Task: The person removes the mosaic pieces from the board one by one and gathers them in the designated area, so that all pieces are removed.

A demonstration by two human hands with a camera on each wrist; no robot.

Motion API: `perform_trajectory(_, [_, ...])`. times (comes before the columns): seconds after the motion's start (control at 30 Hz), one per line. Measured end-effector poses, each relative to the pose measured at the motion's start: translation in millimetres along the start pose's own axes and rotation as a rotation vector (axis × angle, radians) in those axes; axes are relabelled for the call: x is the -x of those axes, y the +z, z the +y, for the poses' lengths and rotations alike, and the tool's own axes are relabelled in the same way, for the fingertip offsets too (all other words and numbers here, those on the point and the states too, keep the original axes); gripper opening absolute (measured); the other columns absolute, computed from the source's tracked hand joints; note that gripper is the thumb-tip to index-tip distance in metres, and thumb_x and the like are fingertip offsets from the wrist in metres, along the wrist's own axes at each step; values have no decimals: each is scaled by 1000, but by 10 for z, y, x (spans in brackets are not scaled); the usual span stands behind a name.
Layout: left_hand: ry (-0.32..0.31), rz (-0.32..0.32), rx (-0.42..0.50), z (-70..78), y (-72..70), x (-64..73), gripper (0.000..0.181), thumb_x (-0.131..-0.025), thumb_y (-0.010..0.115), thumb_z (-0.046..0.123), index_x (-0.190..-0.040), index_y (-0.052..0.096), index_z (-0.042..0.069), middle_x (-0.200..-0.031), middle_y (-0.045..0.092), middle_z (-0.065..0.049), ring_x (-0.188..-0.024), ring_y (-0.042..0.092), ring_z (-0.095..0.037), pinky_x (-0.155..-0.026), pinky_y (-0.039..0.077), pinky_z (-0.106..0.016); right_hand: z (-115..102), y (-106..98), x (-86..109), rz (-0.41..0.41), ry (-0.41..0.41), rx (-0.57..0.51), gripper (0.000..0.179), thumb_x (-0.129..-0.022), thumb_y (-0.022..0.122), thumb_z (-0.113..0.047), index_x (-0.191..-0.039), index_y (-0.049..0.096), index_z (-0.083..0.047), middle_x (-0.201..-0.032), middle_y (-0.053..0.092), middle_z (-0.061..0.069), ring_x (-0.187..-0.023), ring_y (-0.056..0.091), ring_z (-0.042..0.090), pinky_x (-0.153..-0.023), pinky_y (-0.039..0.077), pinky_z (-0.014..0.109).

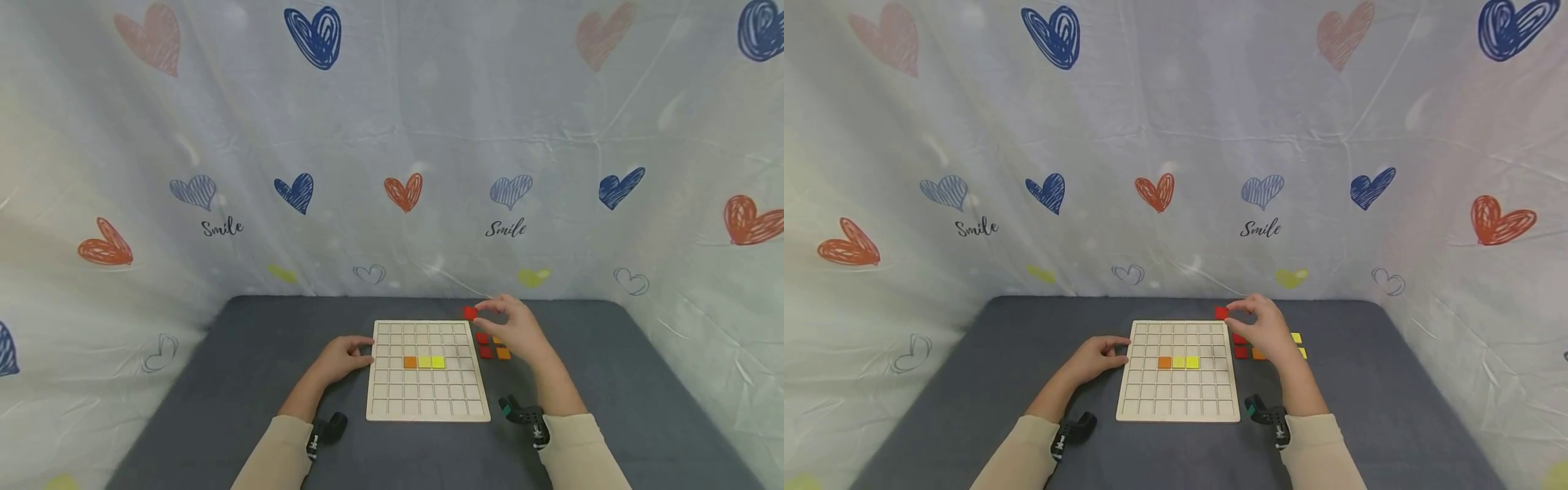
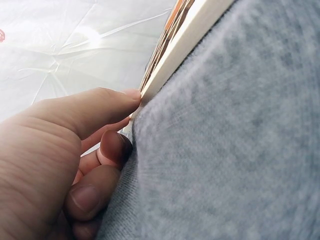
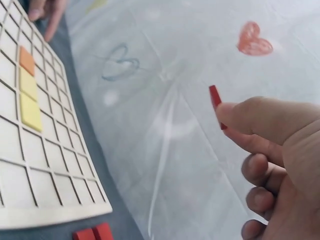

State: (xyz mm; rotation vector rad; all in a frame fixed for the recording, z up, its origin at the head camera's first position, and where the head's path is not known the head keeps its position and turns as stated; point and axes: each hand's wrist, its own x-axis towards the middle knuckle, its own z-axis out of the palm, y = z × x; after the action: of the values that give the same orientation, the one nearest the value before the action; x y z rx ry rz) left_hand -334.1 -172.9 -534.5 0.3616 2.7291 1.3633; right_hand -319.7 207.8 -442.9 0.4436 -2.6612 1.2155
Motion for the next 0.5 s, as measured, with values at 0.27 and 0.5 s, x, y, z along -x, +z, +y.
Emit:
perform_trajectory(0.27, [-18, -6, 15, -4, -3, 4, 42, -92, 80, 20, -131, 71, 9, -62, 55, 1, -52, 43, -12, -55, 39, -30, 253, -218, 35, -113, 61, 18, 33, -95, 77, -29, -120, 74, -8, -113, 60, 10, -129, 49, 43, -99, 41, 62])
perform_trajectory(0.5, [-14, -6, 18, 4, 4, 15, 42, -92, 80, 19, -131, 71, 8, -62, 54, 1, -52, 43, -12, -54, 38, -29, 433, -253, 56, -196, 148, 33, 31, -91, 81, -27, -116, 75, -9, -118, 62, 15, -105, 53, 32, -82, 47, 46])
